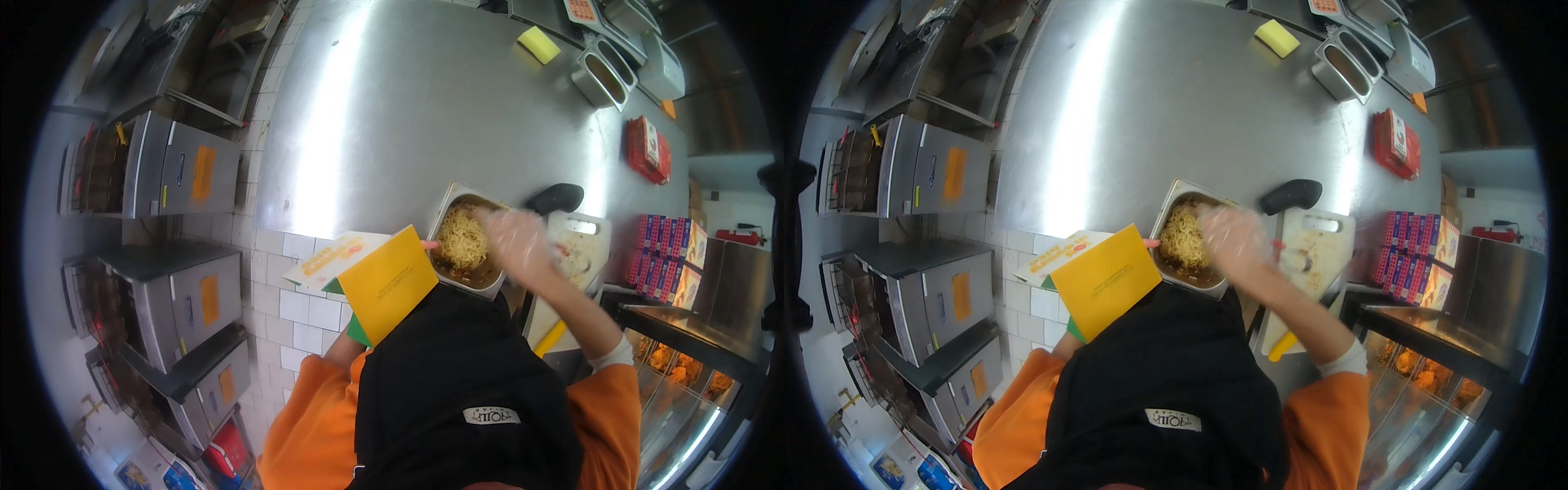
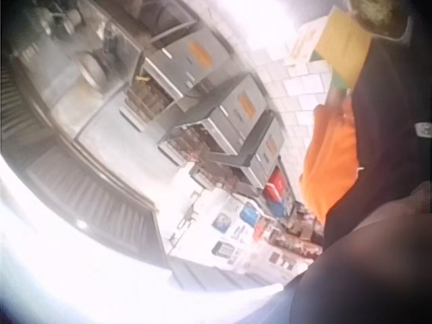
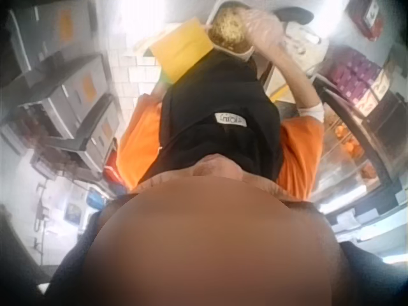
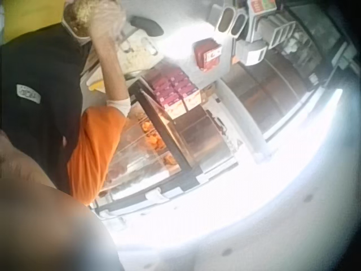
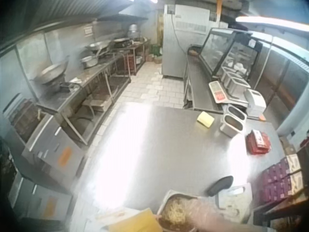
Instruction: The person assembles a takeout order by placing noodles into a paper container, adding a sauce packet, and including a fried chicken piece from a display warmer. The person then places the completed order on the counter.
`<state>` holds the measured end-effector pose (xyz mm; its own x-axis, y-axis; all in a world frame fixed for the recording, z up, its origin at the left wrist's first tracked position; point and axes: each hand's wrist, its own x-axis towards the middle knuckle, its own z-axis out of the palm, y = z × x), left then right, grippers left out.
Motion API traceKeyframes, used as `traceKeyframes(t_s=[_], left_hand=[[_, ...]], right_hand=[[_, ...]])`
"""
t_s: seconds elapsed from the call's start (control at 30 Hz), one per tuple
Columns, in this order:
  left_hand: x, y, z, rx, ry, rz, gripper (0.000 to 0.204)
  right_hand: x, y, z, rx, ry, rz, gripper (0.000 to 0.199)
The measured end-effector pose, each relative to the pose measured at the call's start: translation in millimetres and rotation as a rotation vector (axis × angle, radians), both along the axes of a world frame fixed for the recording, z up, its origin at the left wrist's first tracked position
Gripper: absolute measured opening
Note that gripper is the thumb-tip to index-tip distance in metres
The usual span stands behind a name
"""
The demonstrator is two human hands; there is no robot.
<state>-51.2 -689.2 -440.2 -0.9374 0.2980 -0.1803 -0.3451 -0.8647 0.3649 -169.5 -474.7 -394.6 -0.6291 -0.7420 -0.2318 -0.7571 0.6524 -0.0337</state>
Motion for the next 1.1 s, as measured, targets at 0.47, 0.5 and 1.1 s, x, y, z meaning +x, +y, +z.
traceKeyframes(t_s=[0.47,0.5,1.1], left_hand=[[-8,-1,0,-0.049,0.027,-0.008,0.062],[-7,-1,1,-0.046,0.023,-0.013,0.063],[-12,-12,11,-0.117,0.038,0.012,0.064]], right_hand=[[-17,8,21,0.381,-0.138,-0.042,0.014],[-19,7,25,0.458,-0.214,0.033,0.014],[16,85,-6,-0.263,-1.416,-0.844,0.032]])
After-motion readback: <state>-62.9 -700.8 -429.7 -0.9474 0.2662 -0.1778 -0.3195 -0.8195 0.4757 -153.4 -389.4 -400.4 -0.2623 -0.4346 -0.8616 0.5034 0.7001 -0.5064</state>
